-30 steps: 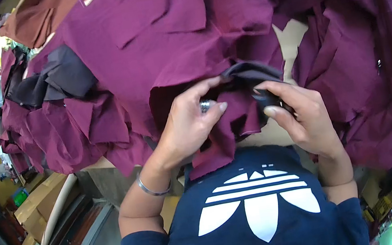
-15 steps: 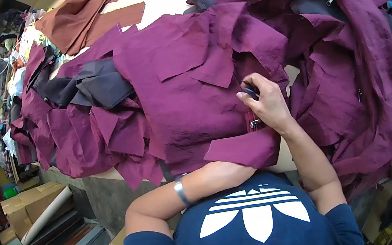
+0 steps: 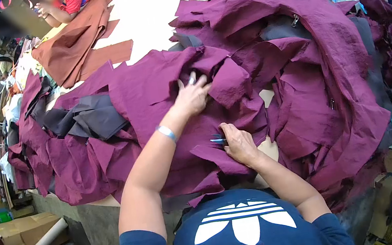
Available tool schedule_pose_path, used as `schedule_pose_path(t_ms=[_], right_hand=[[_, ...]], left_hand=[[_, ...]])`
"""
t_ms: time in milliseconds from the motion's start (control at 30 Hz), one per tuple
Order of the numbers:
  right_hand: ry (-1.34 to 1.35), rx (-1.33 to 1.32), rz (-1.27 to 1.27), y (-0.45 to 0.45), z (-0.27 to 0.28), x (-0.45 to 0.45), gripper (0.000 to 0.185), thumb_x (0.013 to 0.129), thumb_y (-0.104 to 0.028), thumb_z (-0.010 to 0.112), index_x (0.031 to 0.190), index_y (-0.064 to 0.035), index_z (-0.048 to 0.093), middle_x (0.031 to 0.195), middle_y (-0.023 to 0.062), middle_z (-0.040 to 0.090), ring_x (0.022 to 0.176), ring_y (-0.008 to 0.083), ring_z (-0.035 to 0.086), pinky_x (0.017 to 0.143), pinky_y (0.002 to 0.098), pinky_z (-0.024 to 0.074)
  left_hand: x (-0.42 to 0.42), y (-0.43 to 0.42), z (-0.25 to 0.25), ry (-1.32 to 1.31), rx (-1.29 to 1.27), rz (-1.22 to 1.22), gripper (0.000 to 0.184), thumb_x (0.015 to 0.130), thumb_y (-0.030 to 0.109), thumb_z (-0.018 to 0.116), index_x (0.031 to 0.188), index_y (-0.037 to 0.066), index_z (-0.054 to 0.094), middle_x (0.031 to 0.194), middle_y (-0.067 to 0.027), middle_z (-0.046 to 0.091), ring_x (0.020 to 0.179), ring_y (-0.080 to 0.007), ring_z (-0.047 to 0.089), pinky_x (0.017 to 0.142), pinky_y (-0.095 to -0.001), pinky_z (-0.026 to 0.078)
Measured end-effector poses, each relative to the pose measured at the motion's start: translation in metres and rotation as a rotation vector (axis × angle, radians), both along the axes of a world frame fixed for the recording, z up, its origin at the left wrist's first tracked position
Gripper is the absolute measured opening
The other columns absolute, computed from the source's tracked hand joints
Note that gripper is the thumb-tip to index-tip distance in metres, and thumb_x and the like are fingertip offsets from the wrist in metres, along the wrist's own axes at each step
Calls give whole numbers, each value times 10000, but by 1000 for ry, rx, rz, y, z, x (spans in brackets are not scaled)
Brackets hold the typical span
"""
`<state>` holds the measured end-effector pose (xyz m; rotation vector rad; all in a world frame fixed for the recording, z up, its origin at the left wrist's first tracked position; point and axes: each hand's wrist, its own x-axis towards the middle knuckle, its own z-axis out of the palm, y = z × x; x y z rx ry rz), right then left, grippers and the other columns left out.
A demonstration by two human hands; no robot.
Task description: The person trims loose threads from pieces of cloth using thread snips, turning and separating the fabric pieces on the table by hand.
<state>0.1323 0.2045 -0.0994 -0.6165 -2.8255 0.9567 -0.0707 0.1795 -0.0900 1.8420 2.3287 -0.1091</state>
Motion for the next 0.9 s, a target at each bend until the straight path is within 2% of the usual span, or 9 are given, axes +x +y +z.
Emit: schedule_pose_path(t_ms=[100, 167, 267, 300, 400, 567, 633, 767, 900], right_hand=[[-8, -11, 182, 2, 13, 14, 488, 611, 3, 619, 1065, -56, 447, 914, 157, 534, 810, 350, 565, 667, 420, 468], [108, -49, 249, 8, 32, 26, 486, 626, 15, 614, 1073, -51, 433, 921, 169, 537, 769, 348, 582, 641, 426, 475], [37, -112, 66, 16, 42, 41, 531, 623, 32, 625, 1105, -60, 424, 1022, 160, 546, 778, 324, 600, 663, 400, 482], [29, -110, -7, 18, 38, 45, 508, 645, -3, 630, 1114, -53, 442, 921, 166, 563, 760, 320, 595, 646, 394, 489], [-143, 90, -122, 13, 29, 47, 407, 659, -73, 646, 1018, -48, 456, 863, 161, 547, 753, 338, 586, 633, 417, 474], [-69, 136, 73, 8, 15, 48, 279, 675, -122, 635, 856, -48, 436, 784, 138, 506, 663, 348, 578, 583, 446, 463], [59, 187, 184, 3, 55, 47, 269, 612, -96, 636, 823, -60, 473, 743, 98, 499, 609, 284, 574, 559, 415, 457], [342, 278, 284, 10, 135, 63, 347, 506, -97, 648, 823, -62, 512, 738, 64, 511, 551, 196, 544, 531, 325, 450], [290, 125, 56, 43, 151, 79, 334, 605, -6, 618, 912, -23, 489, 807, 130, 574, 634, 279, 594, 550, 339, 472]], left_hand=[[-42, 20, -18, -314, 339, 206, 526, 795, 169, 510, 1295, 128, 350, 1202, -177, 433, 1067, -411, 462, 867, -510, 402], [-61, 30, -15, -201, 708, 234, 610, 824, 183, 503, 1357, 139, 210, 1148, -241, 455, 960, -415, 520, 856, -434, 425], [-65, 21, 26, -227, 449, 378, 637, 826, 184, 525, 1365, 136, 187, 1101, -228, 496, 969, -386, 526, 858, -447, 417], [-68, 20, 8, 50, 704, 246, 524, 791, 151, 548, 1275, 111, 353, 1051, -187, 527, 916, -343, 550, 823, -411, 427], [-30, 7, 35, 37, 888, -112, 173, 692, 49, 548, 864, 61, 550, 856, -125, 566, 783, -289, 563, 724, -380, 442], [12, -7, -25, -199, 390, -368, 342, 691, 3, 492, 1019, 85, 545, 1049, -68, 554, 1002, -237, 525, 911, -390, 377], [7, 1, -17, -133, 147, -308, 392, 698, 28, 524, 1079, 115, 518, 1062, -33, 545, 1081, -226, 487, 962, -536, 288], [-9, -1, 11, 87, 283, -458, 266, 712, 111, 575, 977, 139, 572, 1033, 0, 523, 1066, -212, 479, 958, -623, 246], [-50, -19, 97, 102, 248, -283, 379, 587, 22, 632, 958, 81, 581, 1173, -56, 535, 1103, -279, 488, 908, -410, 392]])
